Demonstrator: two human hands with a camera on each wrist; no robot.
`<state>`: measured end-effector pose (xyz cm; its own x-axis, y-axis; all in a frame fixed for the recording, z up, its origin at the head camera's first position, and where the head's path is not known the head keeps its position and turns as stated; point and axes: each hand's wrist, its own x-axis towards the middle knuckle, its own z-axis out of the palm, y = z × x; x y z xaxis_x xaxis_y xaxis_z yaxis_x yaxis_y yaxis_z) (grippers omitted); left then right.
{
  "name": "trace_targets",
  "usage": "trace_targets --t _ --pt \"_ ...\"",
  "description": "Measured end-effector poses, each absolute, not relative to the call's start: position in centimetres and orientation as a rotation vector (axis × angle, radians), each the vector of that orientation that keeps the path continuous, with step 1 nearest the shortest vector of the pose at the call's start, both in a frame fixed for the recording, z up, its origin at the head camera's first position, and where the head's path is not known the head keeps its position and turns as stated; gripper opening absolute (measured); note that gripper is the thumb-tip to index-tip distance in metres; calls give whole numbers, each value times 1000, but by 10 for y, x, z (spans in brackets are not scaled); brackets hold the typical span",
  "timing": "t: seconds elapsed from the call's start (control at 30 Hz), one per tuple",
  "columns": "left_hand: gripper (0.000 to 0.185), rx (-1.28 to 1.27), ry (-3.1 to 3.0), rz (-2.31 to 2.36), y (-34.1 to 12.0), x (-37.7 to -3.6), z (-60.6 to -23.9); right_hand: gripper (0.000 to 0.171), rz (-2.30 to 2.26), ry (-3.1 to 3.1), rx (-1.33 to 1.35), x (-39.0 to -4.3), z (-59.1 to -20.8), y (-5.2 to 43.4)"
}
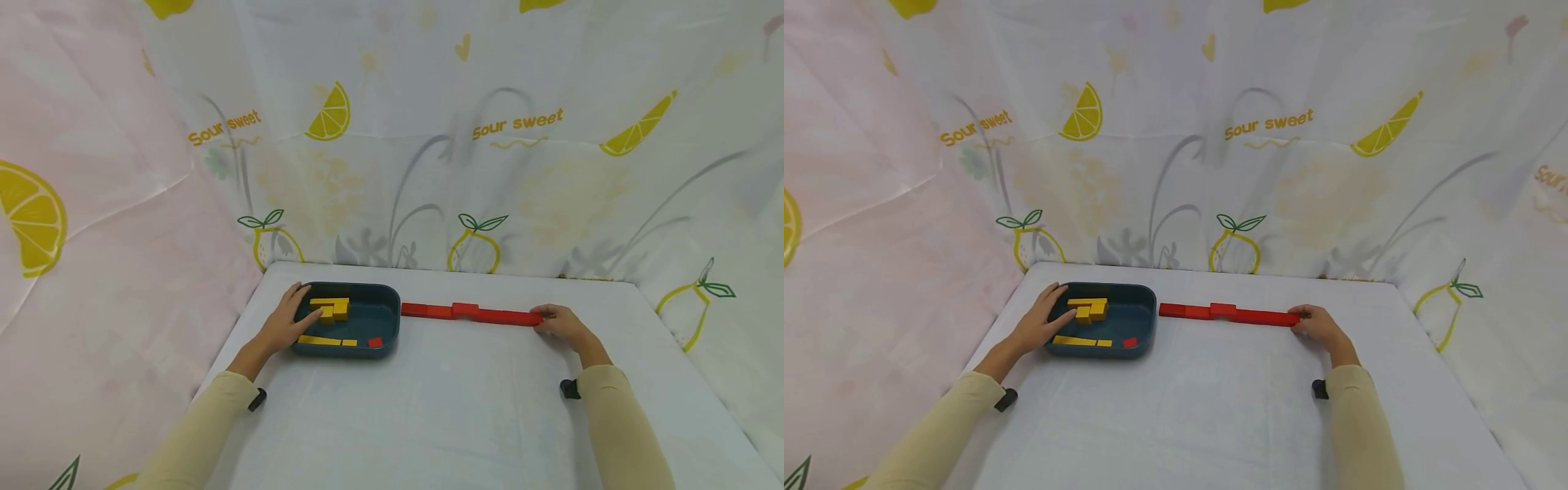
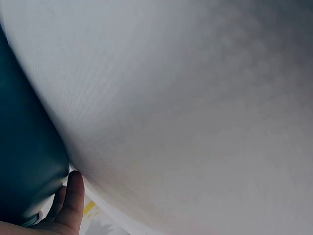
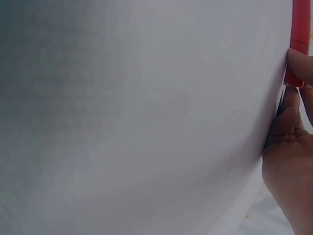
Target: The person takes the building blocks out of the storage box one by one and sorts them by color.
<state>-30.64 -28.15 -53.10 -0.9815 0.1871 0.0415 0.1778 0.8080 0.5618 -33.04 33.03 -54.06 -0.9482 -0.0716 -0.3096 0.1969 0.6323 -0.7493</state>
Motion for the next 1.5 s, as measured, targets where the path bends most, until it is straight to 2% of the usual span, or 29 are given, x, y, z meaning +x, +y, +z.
trace_targets --t 1.5 --pt "83 317 2979 937 -282 -307 -533 49 -1224 2566 106 -329 -543 325"
